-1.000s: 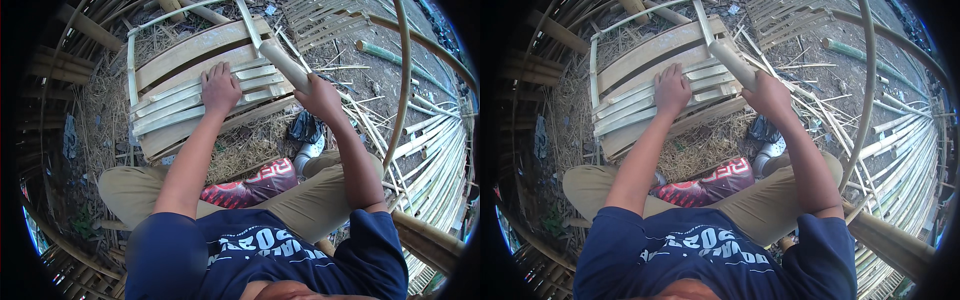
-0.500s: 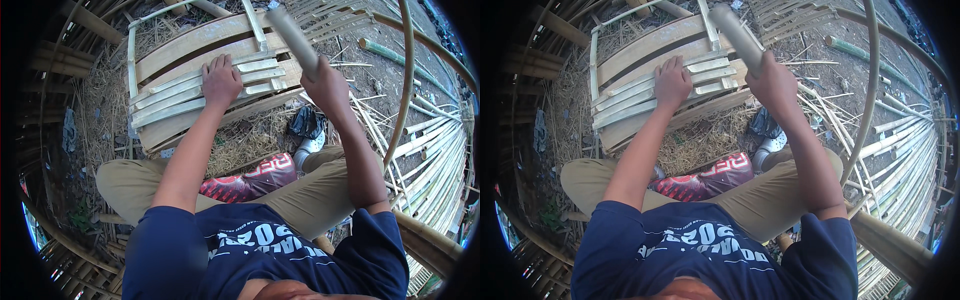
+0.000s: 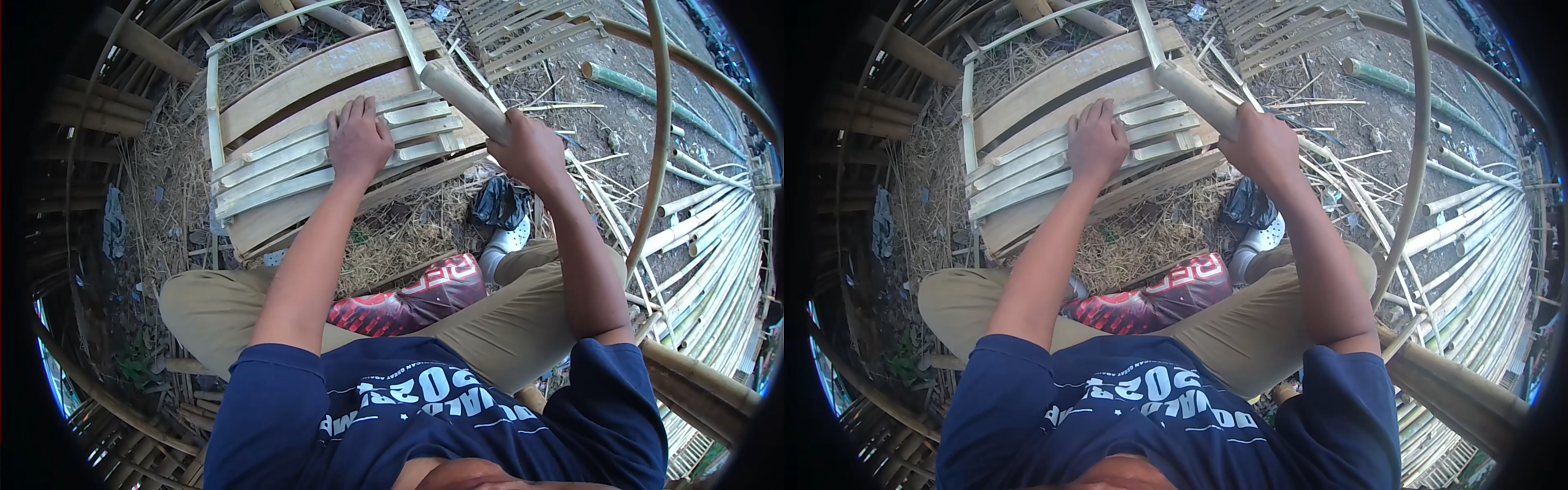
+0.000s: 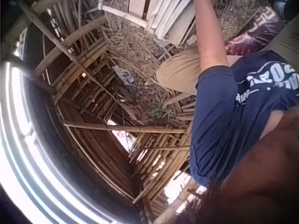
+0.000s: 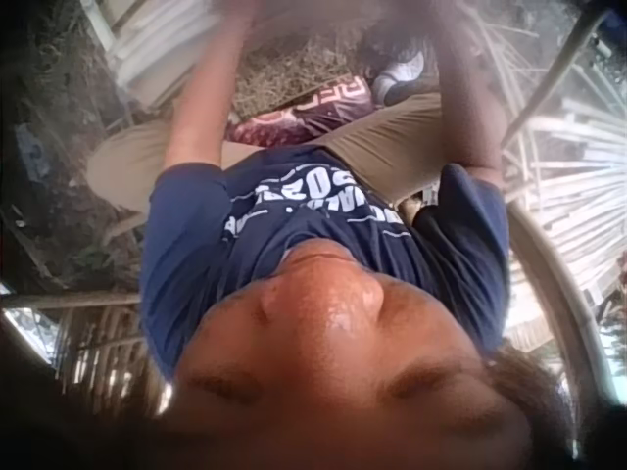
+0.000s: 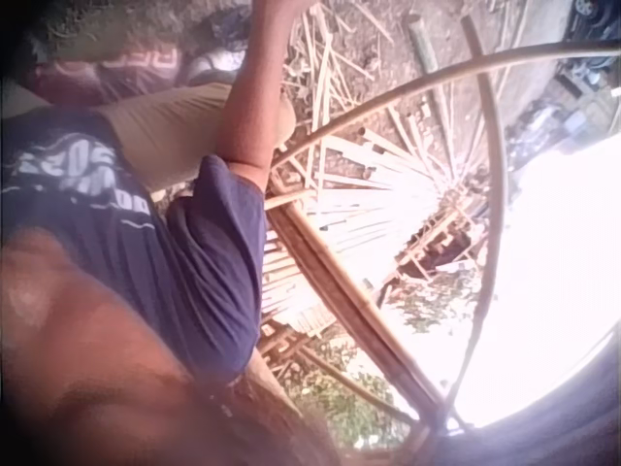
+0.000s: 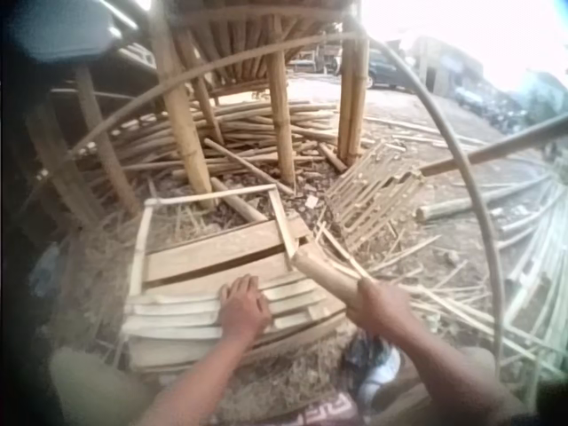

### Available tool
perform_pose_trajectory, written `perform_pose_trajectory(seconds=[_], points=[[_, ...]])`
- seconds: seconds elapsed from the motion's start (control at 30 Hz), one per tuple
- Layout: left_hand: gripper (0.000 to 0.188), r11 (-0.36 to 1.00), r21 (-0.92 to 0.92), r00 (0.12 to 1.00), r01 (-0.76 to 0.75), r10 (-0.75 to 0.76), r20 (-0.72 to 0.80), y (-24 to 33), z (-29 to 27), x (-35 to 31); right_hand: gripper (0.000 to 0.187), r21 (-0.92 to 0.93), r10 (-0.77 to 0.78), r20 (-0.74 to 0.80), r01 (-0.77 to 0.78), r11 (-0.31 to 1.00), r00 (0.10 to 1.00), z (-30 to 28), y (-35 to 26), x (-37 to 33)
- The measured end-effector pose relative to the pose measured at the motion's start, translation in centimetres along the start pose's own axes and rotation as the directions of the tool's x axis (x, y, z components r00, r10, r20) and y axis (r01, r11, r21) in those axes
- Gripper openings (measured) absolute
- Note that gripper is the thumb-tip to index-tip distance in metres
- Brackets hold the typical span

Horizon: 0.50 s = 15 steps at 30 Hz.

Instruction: The person fits bamboo slats into a frame and taps them down with a hollow bamboo tube before picking up another bamboo strip.

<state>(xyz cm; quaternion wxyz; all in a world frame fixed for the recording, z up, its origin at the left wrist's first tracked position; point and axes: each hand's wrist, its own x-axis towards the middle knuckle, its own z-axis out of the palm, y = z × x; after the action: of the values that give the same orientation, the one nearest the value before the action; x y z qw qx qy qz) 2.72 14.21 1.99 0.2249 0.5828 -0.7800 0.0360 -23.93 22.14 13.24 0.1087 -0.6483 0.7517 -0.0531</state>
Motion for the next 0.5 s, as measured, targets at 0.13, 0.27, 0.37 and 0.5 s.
perform_pose_trajectory(seconds=[0.13,0.27,0.37,0.5], points=[[0.048,1.000,-0.001,1.000,0.004,-0.004,0.011,0.4,-0.3,-0.1,0.043,0.045,0.026,-0.052,-0.024,0.999,0.998,-0.6,-0.4,0.0],[0.048,1.000,-0.005,1.000,-0.011,0.011,0.004,0.3,-0.3,0.3,0.039,0.118,0.042,-0.155,-0.024,0.993,0.987,-0.9,-0.9,0.3],[0.048,1.000,-0.010,1.000,0.010,-0.010,0.001,0.3,-0.2,-0.4,0.031,-0.040,-0.020,-0.091,0.016,0.999,0.996,1.2,-1.0,0.5],[0.047,1.000,-0.002,1.000,0.004,-0.004,-0.010,0.3,-0.1,-0.1,0.033,0.005,-0.045,-0.137,0.046,0.999,0.990,0.7,-1.3,0.0]])
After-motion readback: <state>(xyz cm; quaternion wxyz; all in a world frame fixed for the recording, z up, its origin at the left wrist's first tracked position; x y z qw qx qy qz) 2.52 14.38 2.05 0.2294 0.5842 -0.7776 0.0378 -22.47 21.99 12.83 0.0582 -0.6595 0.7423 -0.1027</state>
